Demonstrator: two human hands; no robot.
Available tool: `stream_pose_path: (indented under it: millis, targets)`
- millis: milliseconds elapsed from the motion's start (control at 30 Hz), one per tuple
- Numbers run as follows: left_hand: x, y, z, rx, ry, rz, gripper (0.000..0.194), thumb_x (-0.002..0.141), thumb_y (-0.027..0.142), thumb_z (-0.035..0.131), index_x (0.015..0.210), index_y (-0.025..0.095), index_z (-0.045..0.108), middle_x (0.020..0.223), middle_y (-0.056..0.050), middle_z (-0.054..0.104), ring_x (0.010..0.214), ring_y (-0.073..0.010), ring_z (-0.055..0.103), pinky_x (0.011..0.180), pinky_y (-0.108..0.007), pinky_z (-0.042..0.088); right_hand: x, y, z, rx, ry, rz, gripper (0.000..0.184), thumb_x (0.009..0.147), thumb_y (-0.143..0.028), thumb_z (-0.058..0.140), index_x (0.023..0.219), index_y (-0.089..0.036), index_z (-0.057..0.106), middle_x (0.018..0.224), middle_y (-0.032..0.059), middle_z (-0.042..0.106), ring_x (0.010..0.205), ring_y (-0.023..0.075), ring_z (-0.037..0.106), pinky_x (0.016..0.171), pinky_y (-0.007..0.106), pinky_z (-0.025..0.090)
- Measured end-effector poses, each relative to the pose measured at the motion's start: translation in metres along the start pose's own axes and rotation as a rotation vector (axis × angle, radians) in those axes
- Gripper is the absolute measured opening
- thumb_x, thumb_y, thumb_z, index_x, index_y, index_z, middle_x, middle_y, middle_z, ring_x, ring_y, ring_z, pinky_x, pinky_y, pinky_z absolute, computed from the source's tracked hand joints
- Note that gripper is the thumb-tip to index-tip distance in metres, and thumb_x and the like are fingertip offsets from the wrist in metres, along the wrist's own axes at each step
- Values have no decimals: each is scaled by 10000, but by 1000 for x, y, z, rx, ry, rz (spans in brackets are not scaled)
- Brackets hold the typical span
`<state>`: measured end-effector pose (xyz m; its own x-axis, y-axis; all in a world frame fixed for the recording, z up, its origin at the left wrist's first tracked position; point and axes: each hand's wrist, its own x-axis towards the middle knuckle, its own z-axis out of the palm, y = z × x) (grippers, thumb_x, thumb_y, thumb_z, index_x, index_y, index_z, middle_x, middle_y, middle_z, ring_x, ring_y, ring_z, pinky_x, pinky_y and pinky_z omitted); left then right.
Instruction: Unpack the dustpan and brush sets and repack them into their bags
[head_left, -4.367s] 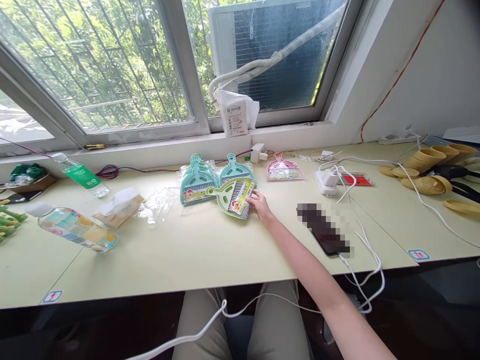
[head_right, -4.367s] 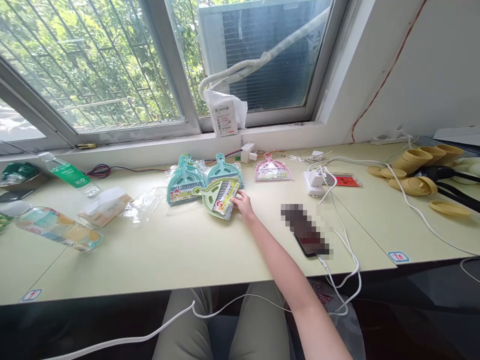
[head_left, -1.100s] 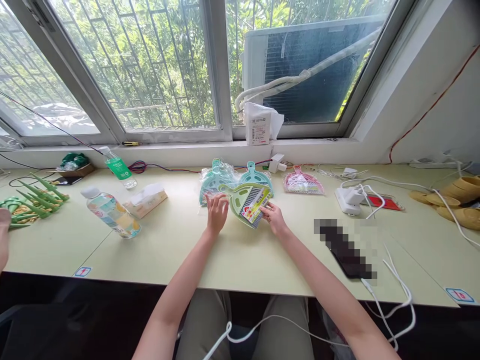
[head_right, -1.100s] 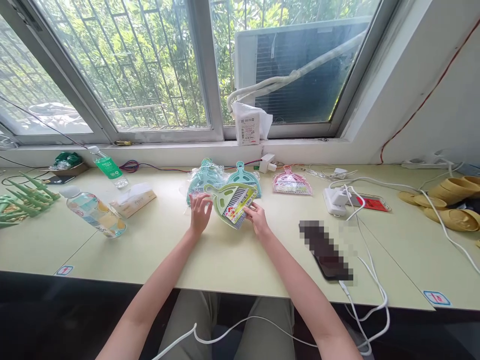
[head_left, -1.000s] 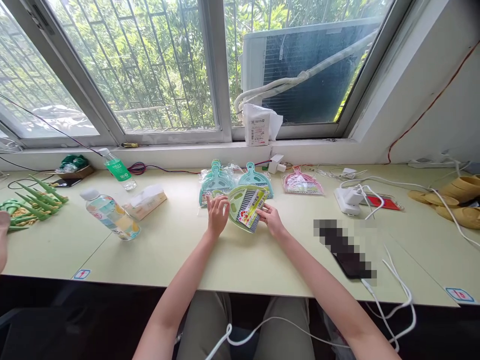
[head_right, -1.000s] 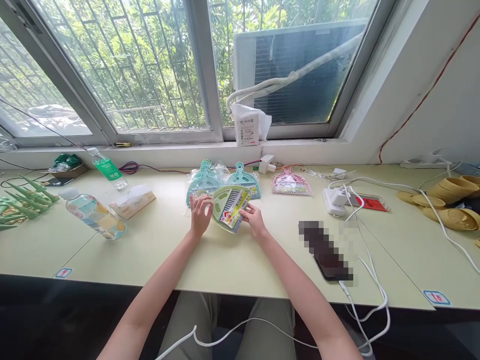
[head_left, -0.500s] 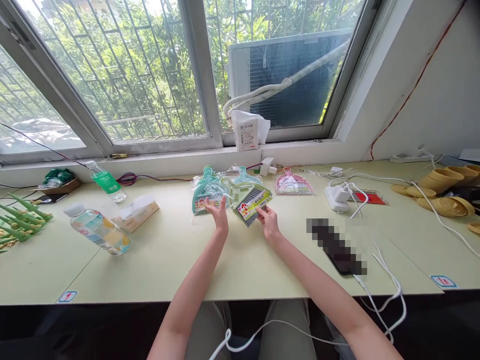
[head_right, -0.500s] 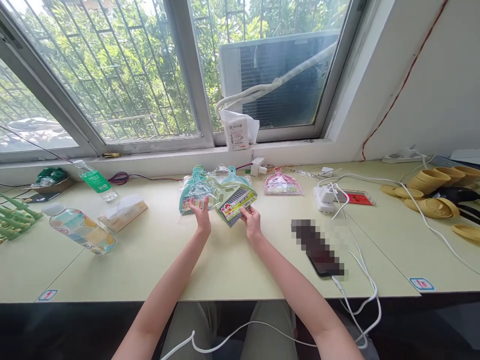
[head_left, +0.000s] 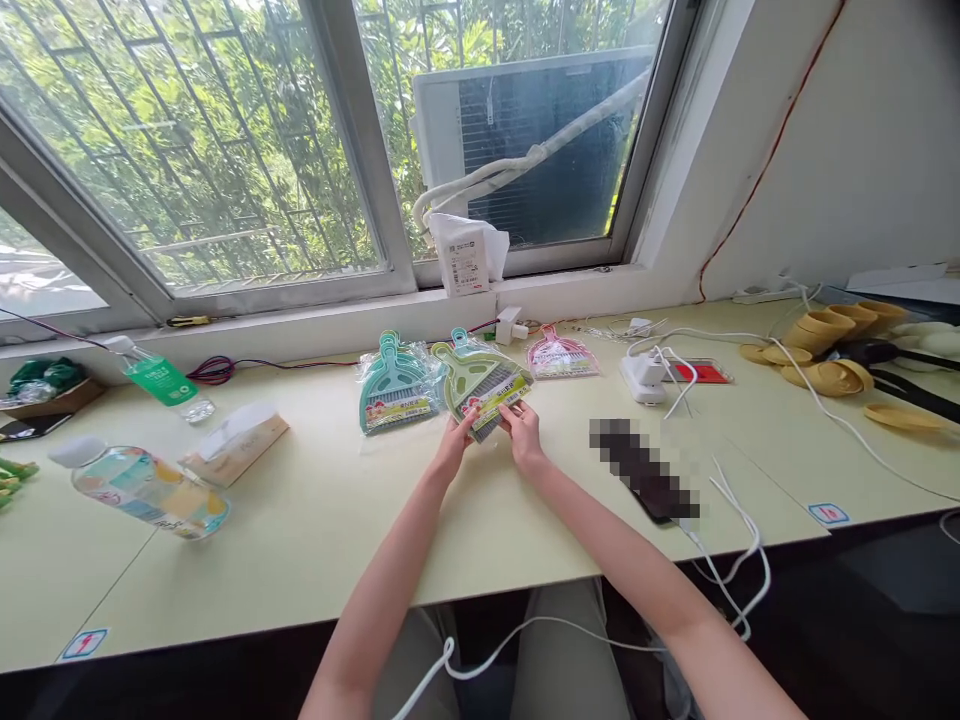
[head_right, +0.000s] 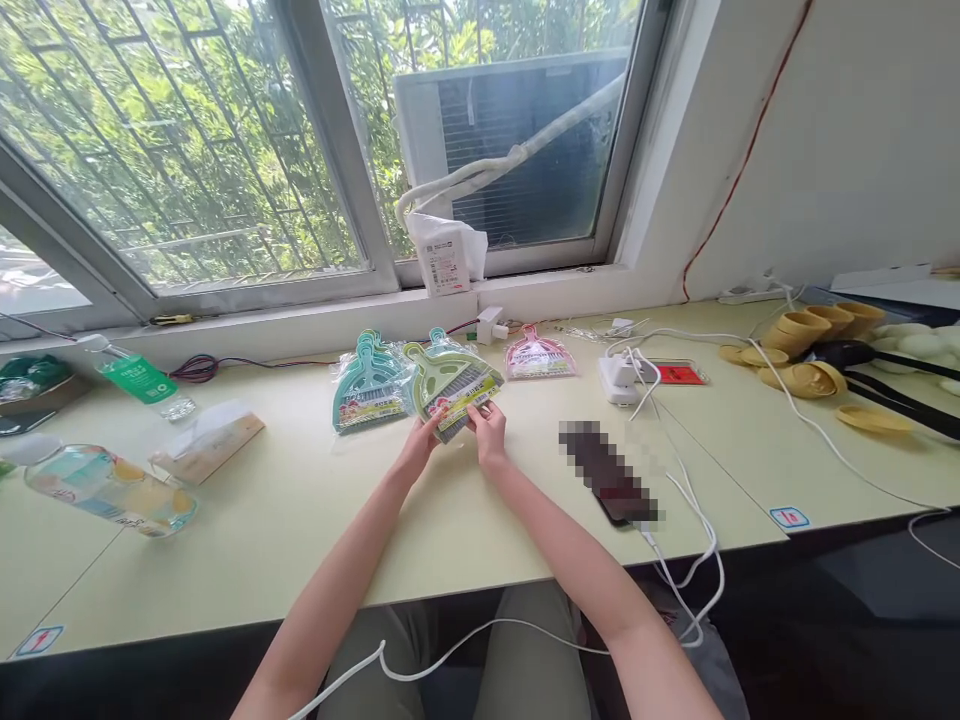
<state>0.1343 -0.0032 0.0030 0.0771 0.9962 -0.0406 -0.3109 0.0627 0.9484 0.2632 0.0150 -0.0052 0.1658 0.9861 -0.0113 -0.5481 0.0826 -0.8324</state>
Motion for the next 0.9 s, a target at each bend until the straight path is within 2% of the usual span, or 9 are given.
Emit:
stream_pose_path:
  millis: [167, 333, 433, 500, 733, 833, 900]
  targets:
    - [-5, 0, -3, 33, -103, -6, 543, 751, 406, 691, 1236, 232, 521, 1306, -102, 564, 1169, -294, 543, 863, -456, 536, 2, -5, -2, -14, -26, 3, 327, 618, -276, 739, 900, -174, 609, 830, 21, 708, 790, 173, 673, 790, 334, 571]
    - [-3, 0, -3, 36, -1, 2, 522, 693, 355, 721, 1150, 175, 544, 1216, -126, 608, 1043, -281, 605, 768, -418, 572, 9, -7, -5, -24, -72, 102, 262, 645, -257, 729, 864, -204, 594, 832, 4, 706, 734, 156, 673, 734, 315, 581]
    - [-2, 1, -4, 75, -26, 0, 532, 690, 352, 715, 1160, 176, 539, 1202, -125, 616, 997, -278, 623, 724, -408, 580, 18, -9, -13, -55, 28, 132, 173, 720, -326, 671, 819, -204, 599, 792, 7, 699, 703, 157, 668, 689, 306, 581]
    - [-2, 1, -5, 93, -69, -2, 541, 693, 349, 713, 1175, 182, 532, 1214, -128, 610, 999, -281, 623, 711, -405, 582, 25, -11, -20, -48, 112, 130, 170, 725, -338, 667, 807, -205, 598, 761, 3, 696, 698, 155, 665, 682, 294, 578]
    - [-6, 2, -6, 138, -185, -30, 565, 721, 344, 698, 1232, 213, 493, 1269, -126, 577, 1035, -280, 609, 726, -402, 583, 33, -8, -33, -16, 191, 185, 224, 697, -330, 720, 839, -195, 611, 756, -5, 699, 615, 122, 645, 623, 255, 570]
    - [-5, 5, -7, 138, -146, -17, 564, 725, 341, 691, 1235, 206, 492, 1260, -129, 583, 1005, -277, 627, 696, -381, 583, 32, -8, -31, 3, 138, 185, 244, 716, -362, 719, 852, -193, 607, 778, 2, 707, 637, 126, 656, 642, 259, 578]
    - [-4, 7, -10, 116, -90, 3, 553, 725, 340, 686, 1223, 191, 499, 1231, -137, 598, 959, -276, 649, 667, -367, 581, 29, -10, -27, 29, 3, 189, 259, 721, -357, 722, 891, -198, 610, 825, 8, 718, 702, 136, 678, 698, 271, 583]
